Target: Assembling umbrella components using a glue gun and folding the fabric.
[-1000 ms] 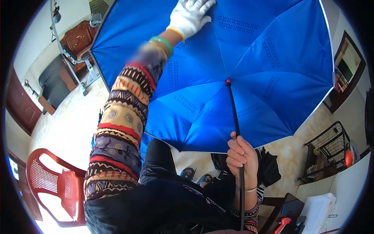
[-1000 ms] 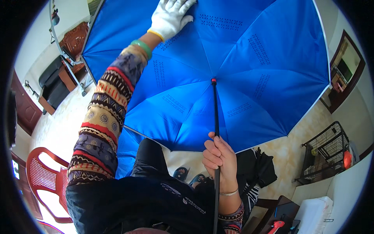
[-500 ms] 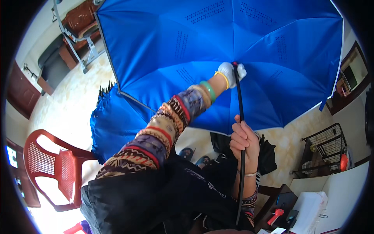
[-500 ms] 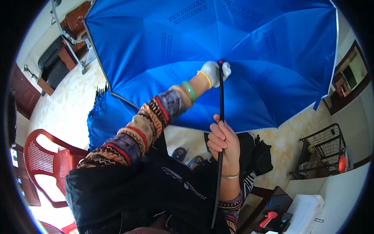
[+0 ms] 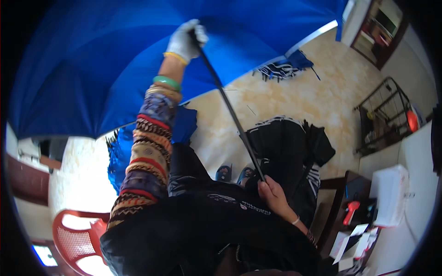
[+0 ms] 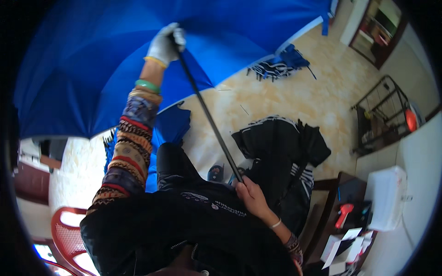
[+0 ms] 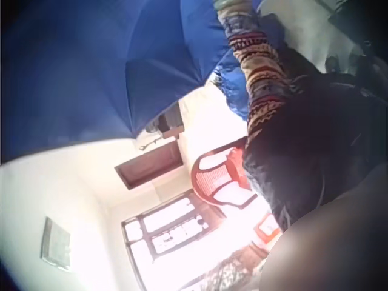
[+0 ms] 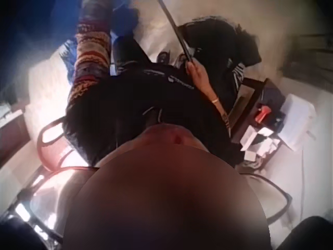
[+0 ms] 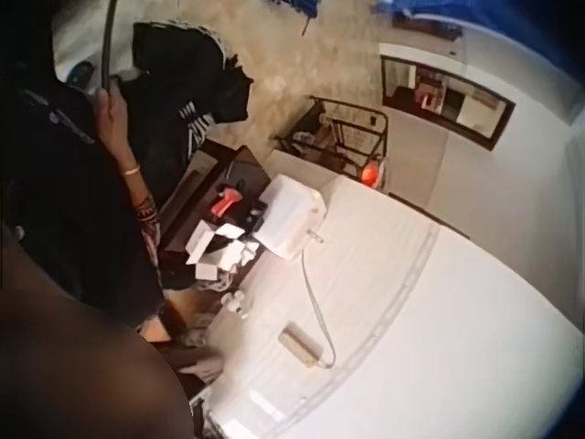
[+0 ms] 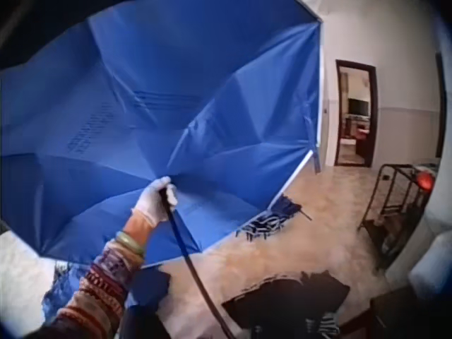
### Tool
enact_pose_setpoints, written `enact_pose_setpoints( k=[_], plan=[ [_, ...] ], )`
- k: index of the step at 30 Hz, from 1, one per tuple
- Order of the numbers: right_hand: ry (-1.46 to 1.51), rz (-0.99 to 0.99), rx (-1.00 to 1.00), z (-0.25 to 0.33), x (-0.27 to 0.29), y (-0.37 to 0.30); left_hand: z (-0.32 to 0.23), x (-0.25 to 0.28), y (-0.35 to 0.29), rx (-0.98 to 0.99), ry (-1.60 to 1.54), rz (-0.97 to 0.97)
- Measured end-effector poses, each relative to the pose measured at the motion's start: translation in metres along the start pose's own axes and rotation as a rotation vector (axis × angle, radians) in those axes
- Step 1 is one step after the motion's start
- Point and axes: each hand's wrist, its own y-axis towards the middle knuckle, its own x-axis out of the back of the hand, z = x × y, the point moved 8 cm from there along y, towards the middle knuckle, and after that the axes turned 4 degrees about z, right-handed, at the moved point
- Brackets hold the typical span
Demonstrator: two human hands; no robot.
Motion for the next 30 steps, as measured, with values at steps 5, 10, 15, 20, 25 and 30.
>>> enact_pose_setpoints(
  k=[5, 10, 15, 20, 25, 30],
  plan=[
    [-0.525, -0.224, 0.421, 0.065, 0.002, 0.057, 0.029, -0.075, -0.054, -0.112, 0.346, -0.088],
    [-0.461, -0.271, 0.556, 0.116, -0.016, 0.115, 0.175, -0.093, -0.165, 0.104, 0.419, -0.188],
    [-0.467, -0.299, 0.533, 0.070, -0.037, 0.108, 0.144, -0.051, -0.181, -0.048, 0.423, -0.335],
    [-0.421, -0.281, 0.396, -0.015, -0.047, 0.095, 0.142, -0.047, -0.187, 0.106, 0.500, -0.667],
    [-0.378, -0.392, 0.419, -0.014, -0.037, 0.092, 0.166, -0.001, -0.216, -0.254, 2.265, -0.066],
    [-0.245, -0.570, 0.595, 0.031, 0.021, 0.188, 0.122, 0.010, -0.270, -0.210, 1.637, -0.435]
  ],
)
